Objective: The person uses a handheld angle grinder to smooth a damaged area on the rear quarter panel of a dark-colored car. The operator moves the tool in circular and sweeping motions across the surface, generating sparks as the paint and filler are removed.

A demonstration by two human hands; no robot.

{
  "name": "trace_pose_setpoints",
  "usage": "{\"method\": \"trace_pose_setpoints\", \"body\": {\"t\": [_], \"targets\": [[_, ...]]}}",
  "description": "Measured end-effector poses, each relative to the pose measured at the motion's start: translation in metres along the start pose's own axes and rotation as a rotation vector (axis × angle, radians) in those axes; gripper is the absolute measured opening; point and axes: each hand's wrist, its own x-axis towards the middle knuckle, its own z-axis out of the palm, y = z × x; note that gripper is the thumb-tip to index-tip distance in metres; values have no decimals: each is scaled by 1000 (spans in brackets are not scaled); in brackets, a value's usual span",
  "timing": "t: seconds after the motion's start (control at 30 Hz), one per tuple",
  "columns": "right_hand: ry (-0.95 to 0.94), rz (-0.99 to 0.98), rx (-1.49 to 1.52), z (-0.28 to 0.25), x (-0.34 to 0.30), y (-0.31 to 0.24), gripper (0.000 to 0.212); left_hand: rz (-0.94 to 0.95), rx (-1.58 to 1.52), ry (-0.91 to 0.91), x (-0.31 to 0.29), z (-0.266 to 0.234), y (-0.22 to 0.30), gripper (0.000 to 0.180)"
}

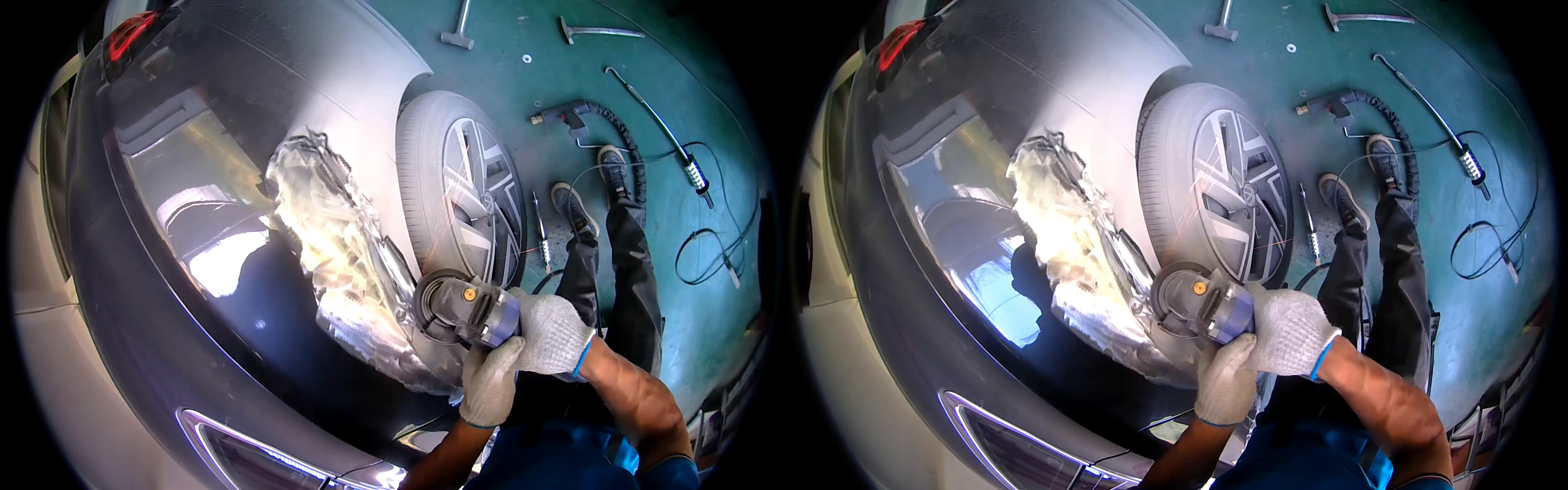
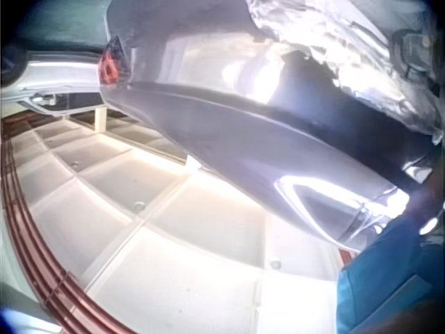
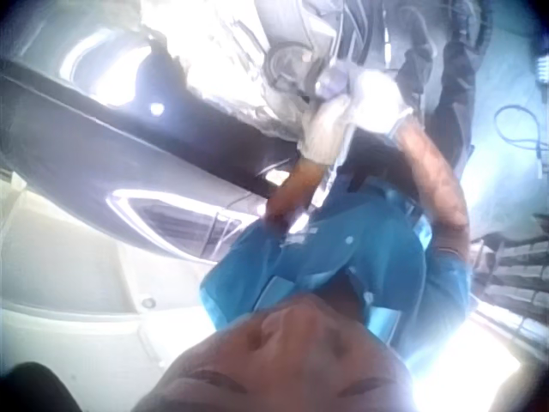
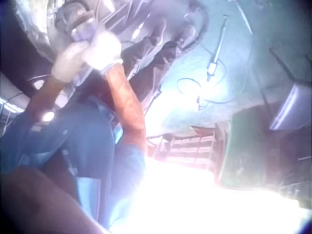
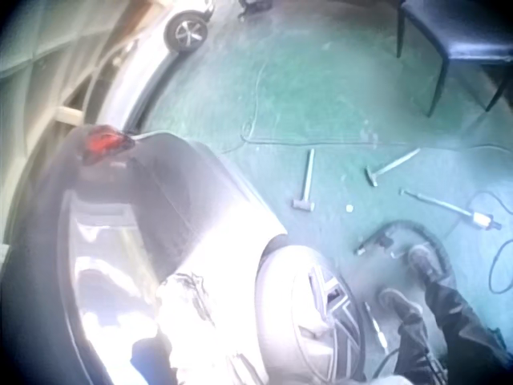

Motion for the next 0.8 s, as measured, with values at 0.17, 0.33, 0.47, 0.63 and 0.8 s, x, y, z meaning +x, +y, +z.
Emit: {"method": "trace_pose_setpoints", "body": {"t": [0.17, 0.33, 0.47, 0.63, 0.8], "targets": [[82, -38, 32, -21, 32, -5, 69, -26, 41, -124, 42, 5, 34, 48], [-77, 82, 40, -9, -2, -5, 67, -92, -24, 47, 1, -7, -7, 53], [6, 46, -51, -10, 11, -1, 66, -16, 138, -65, 18, -3, 9, 50], [8, 34, -31, -28, 20, -11, 76, -117, -23, -80, 27, -3, 14, 49], [-42, 70, 50, 0, -5, 5, 76, -115, 117, 16, 3, -9, -2, 40]]}}
